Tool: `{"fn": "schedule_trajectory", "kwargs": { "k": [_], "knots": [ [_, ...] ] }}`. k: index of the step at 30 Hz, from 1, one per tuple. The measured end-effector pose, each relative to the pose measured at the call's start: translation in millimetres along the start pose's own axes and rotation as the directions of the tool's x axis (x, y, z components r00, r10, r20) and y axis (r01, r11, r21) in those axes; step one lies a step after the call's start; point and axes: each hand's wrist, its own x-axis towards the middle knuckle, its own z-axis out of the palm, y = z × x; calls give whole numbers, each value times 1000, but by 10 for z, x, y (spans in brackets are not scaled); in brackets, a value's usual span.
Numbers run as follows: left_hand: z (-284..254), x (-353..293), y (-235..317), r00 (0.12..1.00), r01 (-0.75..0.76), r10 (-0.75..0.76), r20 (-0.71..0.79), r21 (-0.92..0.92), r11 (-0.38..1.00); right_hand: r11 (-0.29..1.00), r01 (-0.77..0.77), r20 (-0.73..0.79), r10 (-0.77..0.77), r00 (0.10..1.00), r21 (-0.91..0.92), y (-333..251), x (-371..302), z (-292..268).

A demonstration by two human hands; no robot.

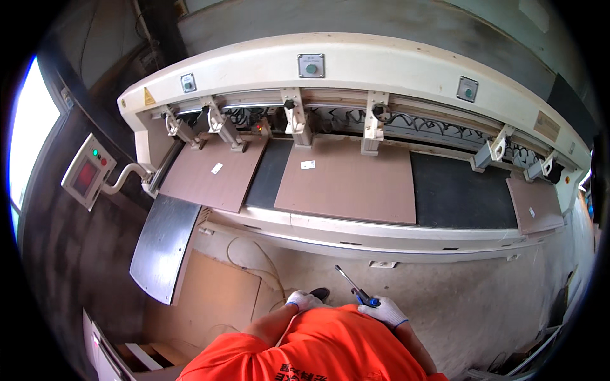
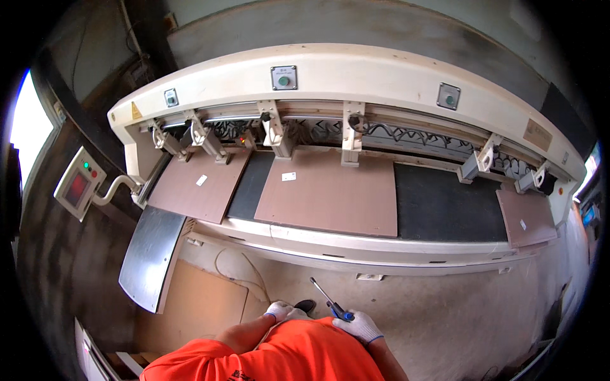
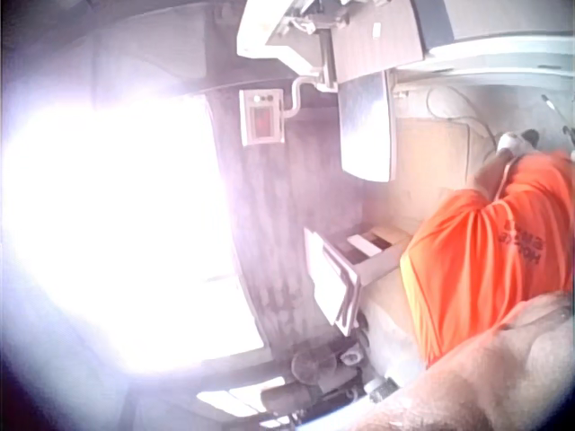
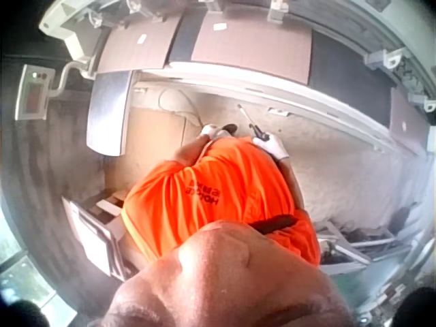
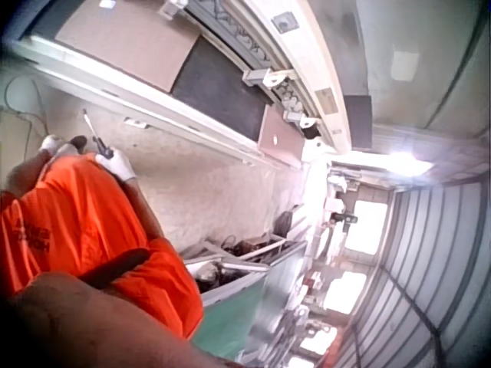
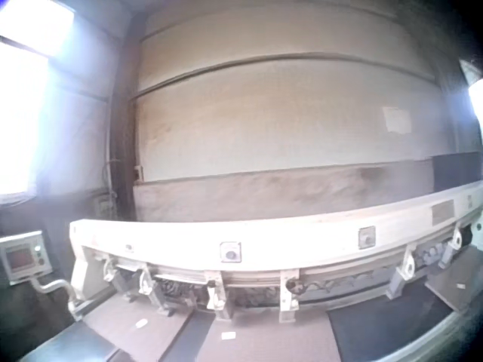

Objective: The person handles large rectangular wood panels in a workshop, using a handheld tool to apply a substance to the edges. They place the panels onto a machine, adjust them, and then move them to a stack on the floor.

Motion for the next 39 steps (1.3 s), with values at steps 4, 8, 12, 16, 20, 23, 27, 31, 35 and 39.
{"fn": "schedule_trajectory", "kwargs": {
  "k": [4, 8, 12, 16, 20, 23, 27, 31, 35, 39],
  "knots": [
    [-289, 311, -560, 940, -240, 330, -91, 511, 825, 999, 10, 19, -11, 1000, 49, 94, 189, 157],
    [-1141, 498, -219, 837, -74, -294, -461, -628, 775, 995, -10, 9, 9, 1000, 96, -54, 325, 303],
    [-2349, 1095, -95, 506, -484, -347, -789, -593, 643, 999, 11, -52, -9, 999, 48, -465, 555, 334],
    [-3409, 913, 332, 548, -583, -496, -673, -733, 350, 998, 2, -62, 2, 998, 59, -986, 878, 493],
    [-3905, 1461, 307, 812, -441, -449, -372, -896, -55, 999, -52, -43, 52, 998, -5, -1453, 1157, 696],
    [-4015, 1459, 123, 789, -369, -529, -314, -929, 1, 995, -16, -33, 13, 999, -100, -1647, 1505, 886],
    [-3768, 1083, -575, 761, -468, -499, -414, -883, 20, 994, 43, 3, -43, 999, 96, -1776, 1812, 1055],
    [-3375, -171, -1593, 705, -502, -616, -351, -861, -84, 987, 71, 111, -87, 990, 143, -1919, 2128, 1130],
    [-2769, -1211, -1999, 503, -857, -786, -361, -324, -400, 982, 187, 182, -182, 966, -11, -2103, 2455, 1105],
    [-2173, -755, -547, 717, -667, -654, -240, -508, -545, 924, 272, 218, -216, 952, -270, -2688, 2492, 886]
  ]
}}
